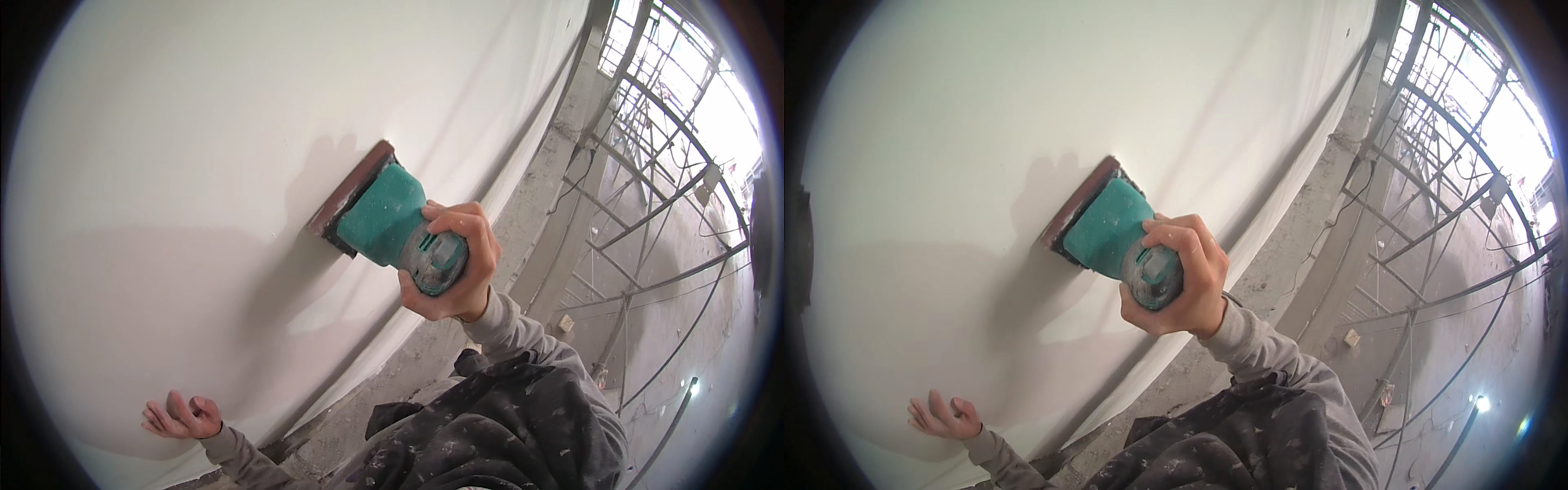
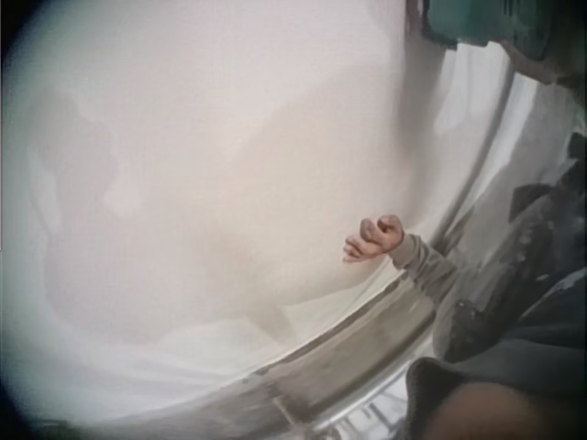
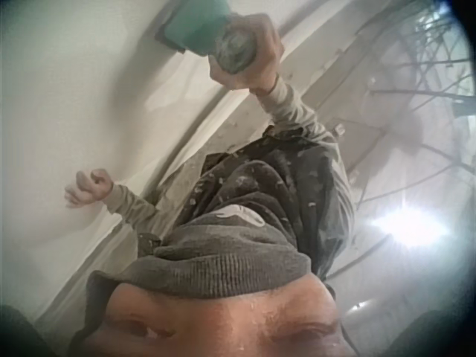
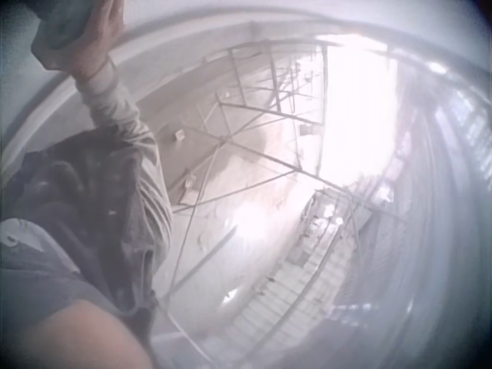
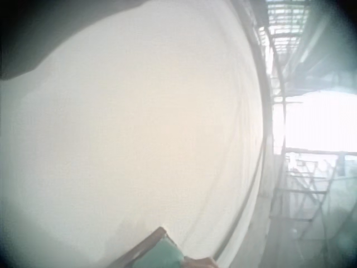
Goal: The person uses a green electric sander to smooth a white wall and ceiling in a construction area. They move the sander in steady strokes along the wall and then across the ceiling, maintaining contact with the surfaces throughout the clip.
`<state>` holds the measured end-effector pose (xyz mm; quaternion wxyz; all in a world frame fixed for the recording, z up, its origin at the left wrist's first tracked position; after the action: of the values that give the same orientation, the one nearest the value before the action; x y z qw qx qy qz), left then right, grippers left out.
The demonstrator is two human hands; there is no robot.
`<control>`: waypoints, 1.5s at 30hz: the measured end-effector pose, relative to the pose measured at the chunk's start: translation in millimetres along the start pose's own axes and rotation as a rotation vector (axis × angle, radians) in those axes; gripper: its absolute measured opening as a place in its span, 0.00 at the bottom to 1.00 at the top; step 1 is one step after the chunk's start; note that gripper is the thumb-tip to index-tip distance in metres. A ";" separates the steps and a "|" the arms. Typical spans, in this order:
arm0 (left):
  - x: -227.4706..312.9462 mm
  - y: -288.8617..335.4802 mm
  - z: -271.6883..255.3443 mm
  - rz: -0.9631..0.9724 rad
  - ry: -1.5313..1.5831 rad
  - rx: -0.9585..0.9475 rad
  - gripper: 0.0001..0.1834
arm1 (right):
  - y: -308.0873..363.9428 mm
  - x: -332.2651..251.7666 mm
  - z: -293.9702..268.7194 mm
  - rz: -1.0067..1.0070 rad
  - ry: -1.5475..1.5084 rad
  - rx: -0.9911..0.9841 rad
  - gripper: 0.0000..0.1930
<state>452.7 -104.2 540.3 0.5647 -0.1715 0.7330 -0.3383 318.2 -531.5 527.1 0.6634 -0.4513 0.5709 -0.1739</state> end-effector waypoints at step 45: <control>-2.9 -65.7 34.5 0.228 -0.236 -0.151 0.42 | 400.0 180.3 98.2 1.413 -0.435 0.404 0.26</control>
<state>477.5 -159.6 583.0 0.6671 -0.1677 0.6995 -0.1937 346.0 -413.8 94.1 0.7840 0.1271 0.5374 0.2834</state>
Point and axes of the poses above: each hand's wrist, its own y-axis away from the middle knuckle, its own z-axis out of the palm, x = y × z, the point moved 4 cm from there along -y, towards the middle knuckle, and after that the axes turned 11 degrees about z, right-handed, at the moved point
